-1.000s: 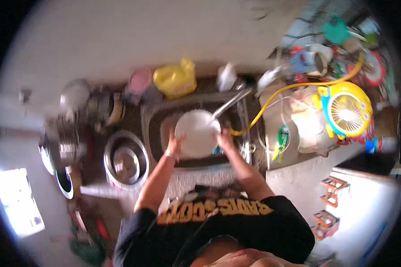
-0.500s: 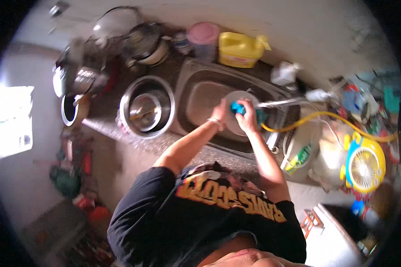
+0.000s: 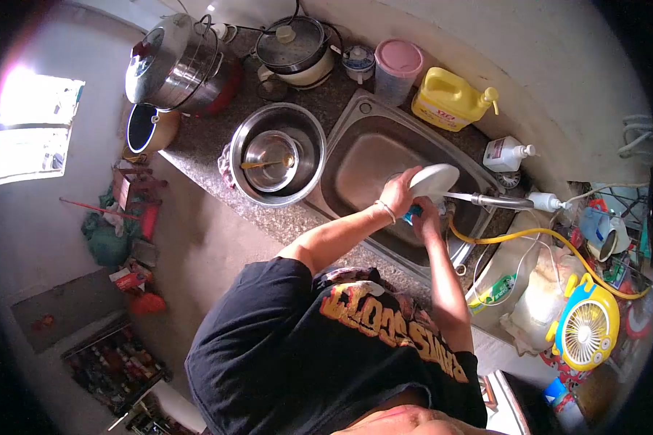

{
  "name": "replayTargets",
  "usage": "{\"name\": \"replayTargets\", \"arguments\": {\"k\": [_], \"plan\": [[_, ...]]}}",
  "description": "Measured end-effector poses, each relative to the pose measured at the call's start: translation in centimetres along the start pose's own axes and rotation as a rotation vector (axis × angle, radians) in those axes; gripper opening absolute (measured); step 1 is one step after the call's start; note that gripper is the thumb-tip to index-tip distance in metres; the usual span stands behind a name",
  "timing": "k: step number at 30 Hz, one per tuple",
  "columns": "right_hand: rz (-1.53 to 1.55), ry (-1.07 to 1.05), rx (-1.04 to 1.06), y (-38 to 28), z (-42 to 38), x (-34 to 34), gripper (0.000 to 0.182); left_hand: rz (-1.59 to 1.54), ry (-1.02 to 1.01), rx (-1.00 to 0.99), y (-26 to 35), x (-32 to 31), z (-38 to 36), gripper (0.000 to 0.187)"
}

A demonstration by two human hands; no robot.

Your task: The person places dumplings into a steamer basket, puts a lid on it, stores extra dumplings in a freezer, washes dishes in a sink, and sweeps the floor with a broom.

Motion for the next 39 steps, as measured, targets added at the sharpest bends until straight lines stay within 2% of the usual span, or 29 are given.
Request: {"name": "replayTargets", "arguments": {"k": [1, 2, 3, 5, 6, 7, 10, 13, 14, 15, 17, 18, 21, 24, 27, 29, 31, 33, 34, 35, 36, 39], "plan": [[0.009, -0.036, 0.001, -0.5, 0.0, -0.2, 0.026, 0.051, -0.036, -0.11, 2.1, 1.4, 0.0, 0.04], [0.011, 0.069, -0.039, 0.4, -0.1, 0.3, 0.025, 0.138, -0.126, -0.089, 3.5, 2.3, -0.2, 0.051], [0.019, 0.138, -0.064, 1.5, -0.2, 1.0, 0.026, 0.25, -0.143, -0.219, 4.7, 3.7, -0.2, 0.05], [0.034, 0.282, -0.113, 3.6, 0.0, 2.7, 0.027, 0.334, -0.197, -0.345, 6.8, 8.1, -0.6, 0.051], [0.253, 0.258, -0.282, 2.8, 0.1, 4.0, 0.028, 0.391, -0.139, -0.387, 7.5, 10.7, -0.9, 0.05], [0.341, 0.259, -0.249, 3.3, 0.5, 4.6, 0.027, 0.446, -0.082, -0.427, 8.0, 13.5, -1.3, 0.05], [0.529, 0.349, -0.178, 4.6, 1.0, 5.0, 0.027, 0.578, 0.034, -0.436, 10.0, 22.4, -2.4, 0.047], [0.675, 0.2, -0.35, 3.0, 0.6, 4.9, 0.033, 0.723, 0.041, -0.479, 10.6, 29.2, -2.7, 0.044], [0.786, 0.18, -0.392, 4.5, 0.7, 4.1, 0.033, 0.79, 0.028, -0.466, 9.8, 30.8, -2.4, 0.044], [0.764, 0.245, -0.387, 4.7, 0.7, 4.2, 0.032, 0.857, 0.016, -0.455, 8.9, 32.0, -2.1, 0.043], [0.716, 0.379, -0.377, 5.0, 0.3, 4.6, 0.03, 0.904, -0.008, -0.388, 6.4, 33.4, -1.4, 0.042], [0.615, 0.425, -0.351, 5.9, 0.3, 4.8, 0.036, 0.938, -0.019, -0.37, 5.5, 33.8, -1.1, 0.041], [0.771, 0.441, -0.358, 7.9, 0.4, 4.2, 0.04, 0.966, -0.054, -0.326, 2.0, 34.5, -0.1, 0.037], [0.732, 0.408, -0.404, 7.6, 0.3, 4.6, 0.041, 1.017, -0.095, -0.246, -0.7, 34.7, 0.9, 0.035], [0.937, 0.419, -0.522, 7.3, 0.7, 4.0, 0.044, 1.086, -0.144, -0.136, -3.4, 34.8, 1.9, 0.034], [0.999, 0.368, -0.482, 6.9, 1.3, 3.9, 0.047, 1.106, -0.178, -0.036, -5.1, 34.7, 2.5, 0.034], [1.0, 0.277, -0.439, 6.6, 2.0, 4.1, 0.046, 1.066, -0.14, -0.095, -7.3, 35.6, 3.4, 0.029], [0.995, 0.429, -0.46, 6.0, 2.1, 4.9, 0.039, 1.209, -0.133, -0.079, -7.9, 35.9, 4.5, 0.027], [0.815, 0.418, -0.473, 4.9, 2.0, 5.8, 0.03, 1.164, -0.053, -0.031, -8.0, 36.3, 4.6, 0.025], [0.861, 0.468, -0.379, 6.2, 2.4, 5.4, 0.019, 1.118, 0.024, 0.021, -8.2, 36.9, 4.6, 0.023], [0.885, 0.486, -0.342, 6.5, 2.5, 5.6, 0.018, 1.122, 0.104, -0.006, -11.3, 38.3, 5.3, 0.02], [0.966, 0.499, -0.27, 5.0, 2.8, 6.8, 0.014, 1.174, 0.162, 0.071, -11.0, 38.3, 5.6, 0.02]]}}
Point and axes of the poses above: each hand's wrist, its own z-axis towards the middle knuckle, its own x-axis out of the back of the hand, y = z × x, the point moved 7 cm from there along z, towards the middle knuckle, and after that the axes turned 7 degrees about -y, right-handed, at the moved point
